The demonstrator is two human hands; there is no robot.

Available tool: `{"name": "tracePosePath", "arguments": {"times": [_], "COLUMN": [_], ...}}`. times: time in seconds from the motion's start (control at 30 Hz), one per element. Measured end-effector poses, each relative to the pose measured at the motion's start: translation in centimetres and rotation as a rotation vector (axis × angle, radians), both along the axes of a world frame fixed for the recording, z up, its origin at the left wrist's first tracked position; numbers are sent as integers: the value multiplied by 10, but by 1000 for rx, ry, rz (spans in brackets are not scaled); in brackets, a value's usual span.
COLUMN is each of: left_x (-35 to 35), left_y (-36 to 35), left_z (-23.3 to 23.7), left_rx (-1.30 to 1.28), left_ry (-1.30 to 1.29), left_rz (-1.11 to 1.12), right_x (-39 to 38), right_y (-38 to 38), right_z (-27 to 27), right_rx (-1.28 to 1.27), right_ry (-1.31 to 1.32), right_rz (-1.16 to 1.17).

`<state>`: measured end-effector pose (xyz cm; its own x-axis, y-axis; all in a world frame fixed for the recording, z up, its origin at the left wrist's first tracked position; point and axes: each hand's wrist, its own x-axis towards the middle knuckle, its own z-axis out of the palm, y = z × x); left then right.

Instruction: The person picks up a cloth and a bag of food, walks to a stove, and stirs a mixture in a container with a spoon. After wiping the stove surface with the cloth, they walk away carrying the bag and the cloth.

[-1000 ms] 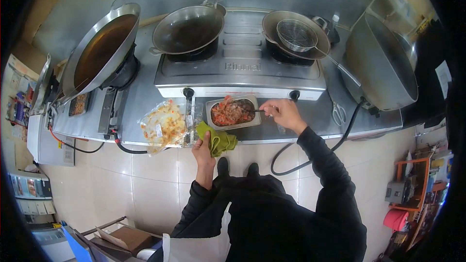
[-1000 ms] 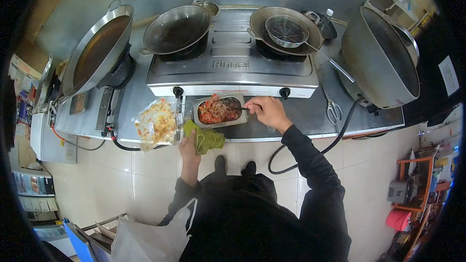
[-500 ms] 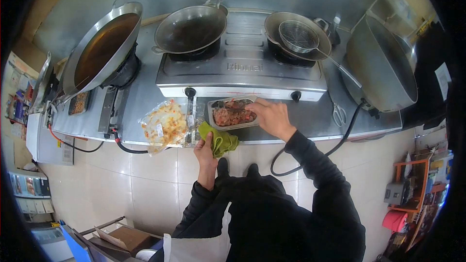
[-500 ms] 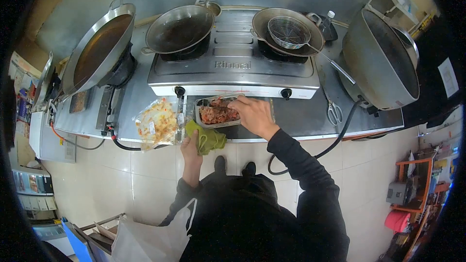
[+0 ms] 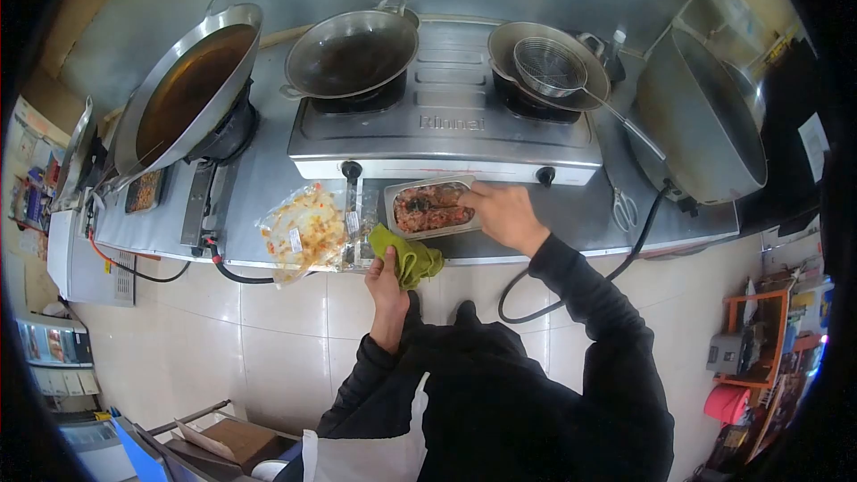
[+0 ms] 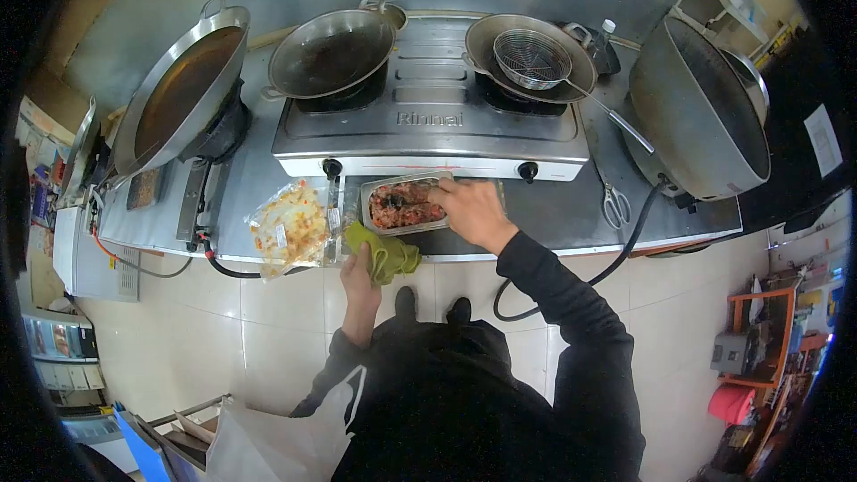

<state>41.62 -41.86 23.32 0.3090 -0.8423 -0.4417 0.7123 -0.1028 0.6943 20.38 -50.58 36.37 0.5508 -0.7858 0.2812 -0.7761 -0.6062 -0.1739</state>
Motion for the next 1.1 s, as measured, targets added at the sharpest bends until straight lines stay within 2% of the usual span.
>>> {"name": "tracePosePath", "arguments": {"times": [0.2,0.3,0.5,0.6,0.7,0.8,0.93,1.03,1.1], "left_x": [4,12,16,12,14,12,14,14,14], "left_y": [-2,-9,-16,-19,-19,-19,-20,-21,-20], "left_z": [8,3,-2,-1,-1,-1,-7,-5,-3], "left_rx": [6,63,56,61,58,49,48,42,60], "left_ry": [-6,-55,-24,23,34,48,56,59,58], "left_rz": [3,-33,-80,-12,-59,-16,-37,-40,-44], "right_x": [-10,-6,30,40,39,25,-15,-34,-40], "right_y": [-5,-10,-22,-36,-46,-70,-98,-99,-93], "right_z": [44,43,25,5,-19,-16,-45,-69,-69], "right_rx": [-41,-91,-178,-101,-43,245,878,1118,1241], "right_ry": [201,231,344,511,513,453,-71,-420,-461], "right_rz": [-20,46,178,249,246,78,-59,-62,-197]}}
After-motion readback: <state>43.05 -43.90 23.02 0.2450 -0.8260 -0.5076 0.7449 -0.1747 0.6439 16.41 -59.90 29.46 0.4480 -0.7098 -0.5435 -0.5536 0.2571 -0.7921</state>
